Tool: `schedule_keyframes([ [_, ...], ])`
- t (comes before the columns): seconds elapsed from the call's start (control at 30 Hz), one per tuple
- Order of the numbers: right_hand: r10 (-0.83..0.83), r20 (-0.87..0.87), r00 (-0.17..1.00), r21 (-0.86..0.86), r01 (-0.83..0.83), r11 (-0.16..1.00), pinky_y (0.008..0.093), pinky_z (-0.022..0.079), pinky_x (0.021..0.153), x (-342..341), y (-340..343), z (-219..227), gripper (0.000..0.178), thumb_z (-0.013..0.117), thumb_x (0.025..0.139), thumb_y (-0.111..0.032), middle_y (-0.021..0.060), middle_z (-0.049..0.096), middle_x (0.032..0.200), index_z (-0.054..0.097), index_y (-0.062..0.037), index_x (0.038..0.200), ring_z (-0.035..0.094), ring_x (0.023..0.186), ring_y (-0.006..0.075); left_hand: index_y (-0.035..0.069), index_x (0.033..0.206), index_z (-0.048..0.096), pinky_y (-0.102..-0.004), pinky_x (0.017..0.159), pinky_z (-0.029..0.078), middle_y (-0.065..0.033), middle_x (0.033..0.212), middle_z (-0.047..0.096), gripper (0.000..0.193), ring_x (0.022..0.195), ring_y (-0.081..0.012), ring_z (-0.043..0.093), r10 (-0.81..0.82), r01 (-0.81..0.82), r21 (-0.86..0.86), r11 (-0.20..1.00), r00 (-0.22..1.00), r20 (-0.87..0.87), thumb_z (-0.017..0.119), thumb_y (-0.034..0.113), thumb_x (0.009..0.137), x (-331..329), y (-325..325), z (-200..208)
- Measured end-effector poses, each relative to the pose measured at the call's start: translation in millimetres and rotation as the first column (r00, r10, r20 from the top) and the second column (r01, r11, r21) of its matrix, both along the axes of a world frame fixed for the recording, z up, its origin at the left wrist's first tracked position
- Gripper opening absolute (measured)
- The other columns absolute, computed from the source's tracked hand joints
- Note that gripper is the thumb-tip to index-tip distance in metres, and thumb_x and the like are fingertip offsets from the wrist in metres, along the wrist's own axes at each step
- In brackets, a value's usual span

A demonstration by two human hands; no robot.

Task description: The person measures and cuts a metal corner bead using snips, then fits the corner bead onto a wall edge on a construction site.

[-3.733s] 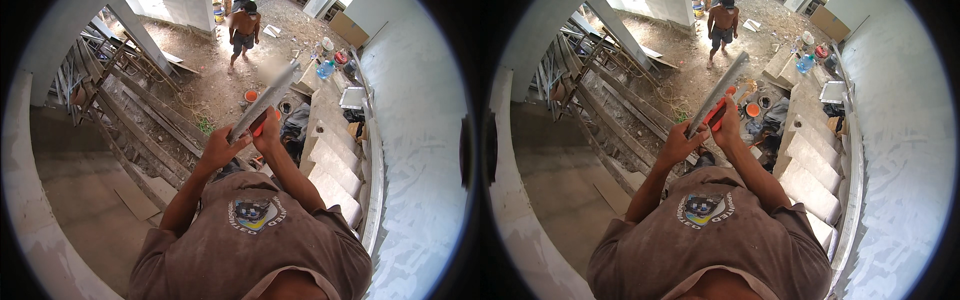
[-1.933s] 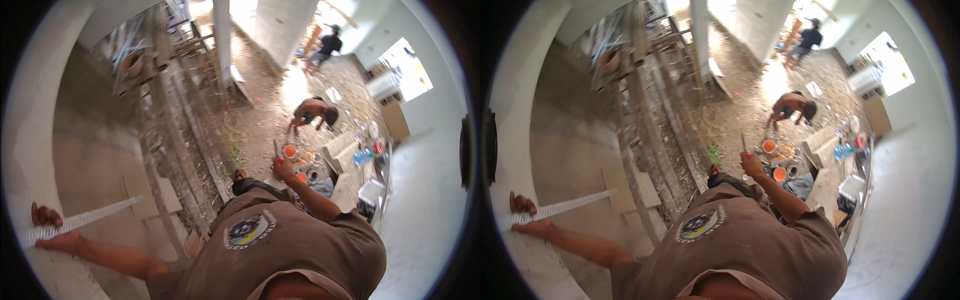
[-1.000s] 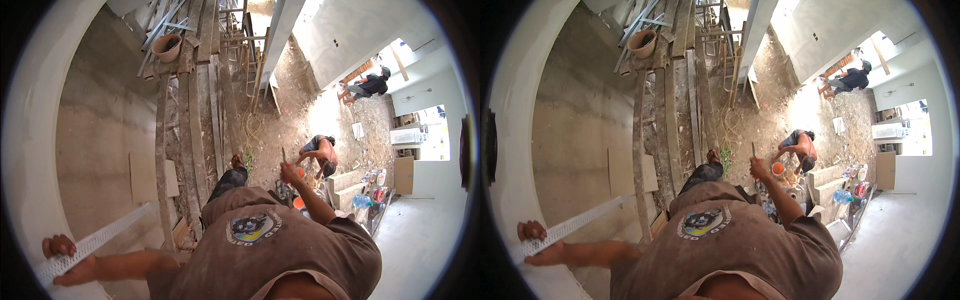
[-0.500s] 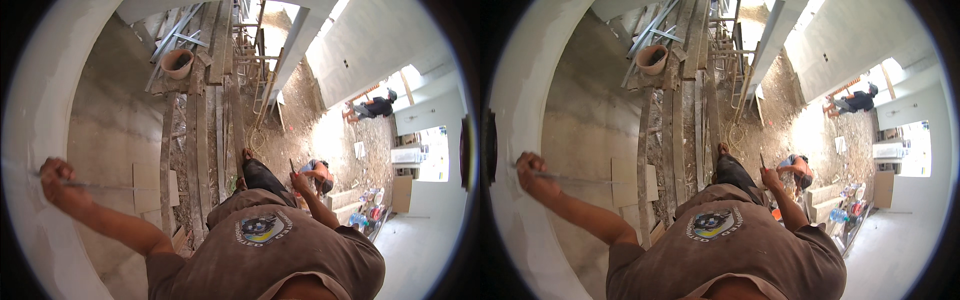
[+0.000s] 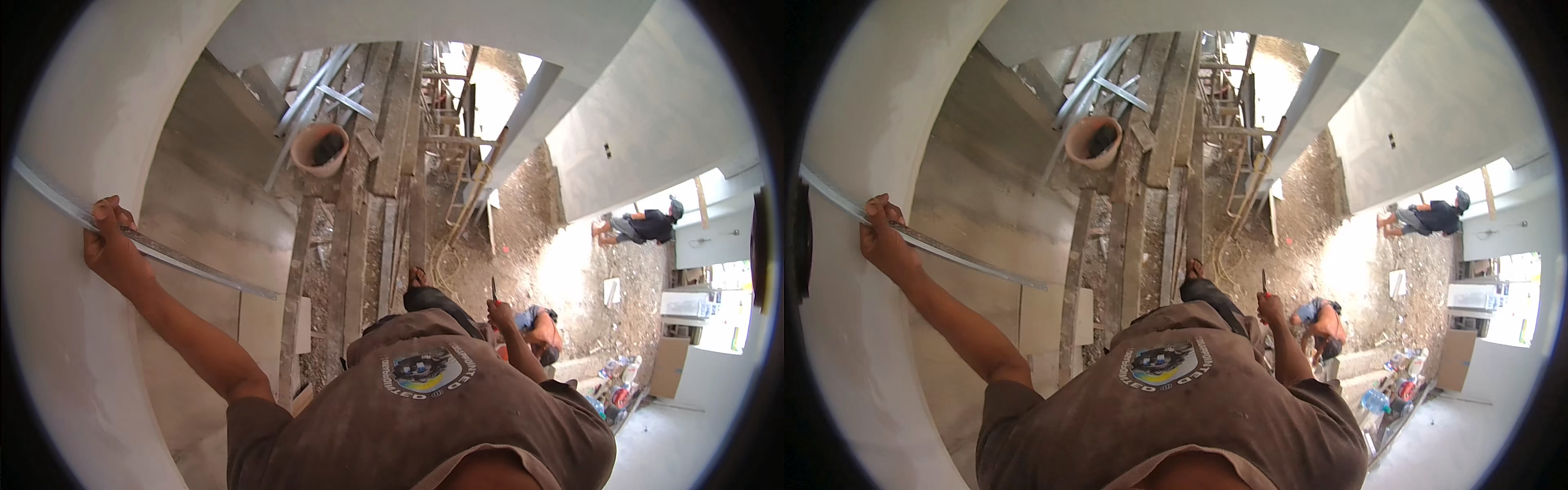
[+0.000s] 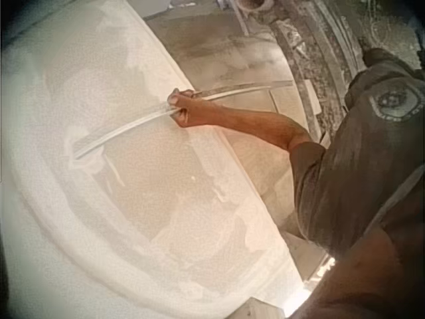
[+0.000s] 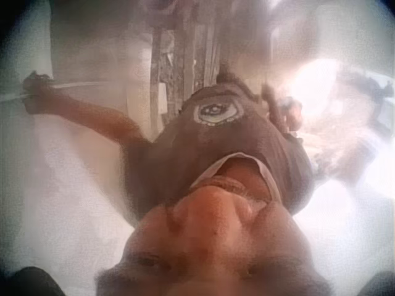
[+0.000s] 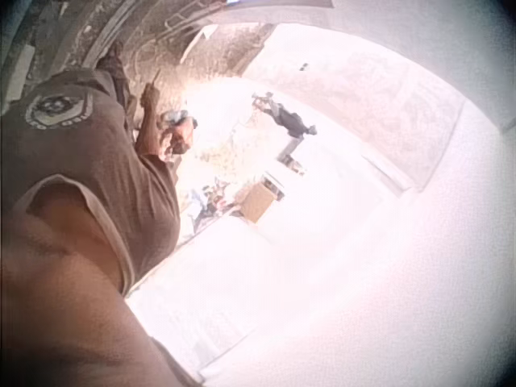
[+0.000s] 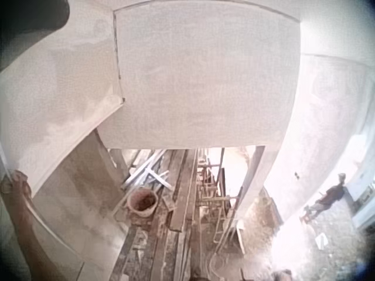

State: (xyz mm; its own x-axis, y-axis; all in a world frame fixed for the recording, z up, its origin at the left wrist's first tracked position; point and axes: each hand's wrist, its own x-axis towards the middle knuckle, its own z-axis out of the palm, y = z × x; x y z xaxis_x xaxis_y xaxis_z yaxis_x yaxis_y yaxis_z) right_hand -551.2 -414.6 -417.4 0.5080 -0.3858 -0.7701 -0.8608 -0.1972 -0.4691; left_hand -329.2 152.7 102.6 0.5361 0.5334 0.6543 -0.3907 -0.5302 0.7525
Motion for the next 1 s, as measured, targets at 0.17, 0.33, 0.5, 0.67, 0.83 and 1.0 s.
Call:
schedule_keyframes([
  [0.17, 0.070, 0.027, 0.997, 0.058, -0.072, 0.996, 0.0364, 0.048, 0.040, 76.7, -2.4, -16.1, 0.041, 0.062, 0.095, -0.035, 0.0099, 0.061, 0.060, 0.061, -0.0004, 0.074, 0.060, 0.047, 0.0205, -0.004, 0.090, 0.070, -0.0257, 0.061, 0.042, -0.0022, 0.069, 0.056, 0.037, 0.065, -0.0114, 0.052, 0.132, -0.131, 0.059, 0.990, 0.991, -0.025, 0.071, 0.033, 0.095, 62.5, -7.0, -1.1],
  [0.33, 0.075, 0.113, 0.991, 0.206, -0.097, 0.974, 0.0336, 0.048, 0.041, 176.4, -3.4, 11.7, 0.031, 0.066, 0.092, -0.032, 0.0086, 0.059, 0.064, 0.060, -0.0028, 0.085, 0.059, 0.050, 0.0195, -0.004, 0.085, 0.072, -0.0273, 0.059, 0.042, -0.0035, 0.069, 0.060, 0.045, 0.064, -0.0125, 0.054, 0.360, -0.352, 0.140, 0.926, 0.932, -0.038, 0.077, 0.041, 0.089, 84.2, -7.6, -12.3],
  [0.5, 0.205, 0.217, 0.954, 0.190, -0.248, 0.950, 0.0335, 0.047, 0.042, 290.1, 7.2, 35.2, 0.031, 0.066, 0.092, -0.031, 0.0090, 0.060, 0.064, 0.061, -0.0018, 0.083, 0.059, 0.050, 0.0185, -0.003, 0.085, 0.073, -0.0266, 0.058, 0.041, -0.0010, 0.068, 0.060, 0.041, 0.063, -0.0101, 0.053, 0.520, -0.514, 0.133, 0.848, 0.854, -0.017, 0.080, 0.038, 0.087, 90.3, -10.8, -18.2],
  [0.67, 0.275, 0.335, 0.901, 0.343, -0.389, 0.855, 0.0326, 0.045, 0.043, 407.0, 21.1, 25.2, 0.028, 0.065, 0.095, -0.032, 0.0061, 0.061, 0.063, 0.063, -0.0073, 0.081, 0.057, 0.048, 0.0171, 0.001, 0.086, 0.074, -0.0239, 0.059, 0.040, 0.0038, 0.067, 0.056, 0.029, 0.064, -0.0067, 0.050, 0.674, -0.672, 0.116, 0.732, 0.738, 0.024, 0.078, 0.029, 0.090, 96.8, -15.2, -22.2],
  [0.83, 0.401, 0.305, 0.864, 0.296, -0.486, 0.822, 0.0342, 0.049, 0.042, 526.0, 31.3, 30.9, 0.022, 0.064, 0.092, -0.028, 0.0081, 0.062, 0.066, 0.062, -0.0066, 0.087, 0.060, 0.051, 0.0197, 0.001, 0.081, 0.069, -0.0220, 0.058, 0.036, 0.0069, 0.066, 0.054, 0.026, 0.064, -0.0035, 0.045, 0.733, -0.735, 0.042, 0.676, 0.677, 0.060, 0.081, 0.023, 0.088, 115.7, -26.4, -12.7],
  [1.0, 0.467, 0.444, 0.765, 0.251, -0.606, 0.754, 0.0333, 0.049, 0.041, 649.0, 36.6, 37.7, 0.020, 0.063, 0.095, -0.028, 0.0064, 0.061, 0.068, 0.061, -0.0079, 0.092, 0.061, 0.055, 0.0184, 0.001, 0.082, 0.068, -0.0229, 0.055, 0.038, 0.0020, 0.065, 0.057, 0.031, 0.059, -0.0060, 0.051, 0.731, -0.730, -0.040, 0.682, 0.679, 0.064, 0.079, 0.029, 0.090, 118.3, -24.9, -17.4],
])
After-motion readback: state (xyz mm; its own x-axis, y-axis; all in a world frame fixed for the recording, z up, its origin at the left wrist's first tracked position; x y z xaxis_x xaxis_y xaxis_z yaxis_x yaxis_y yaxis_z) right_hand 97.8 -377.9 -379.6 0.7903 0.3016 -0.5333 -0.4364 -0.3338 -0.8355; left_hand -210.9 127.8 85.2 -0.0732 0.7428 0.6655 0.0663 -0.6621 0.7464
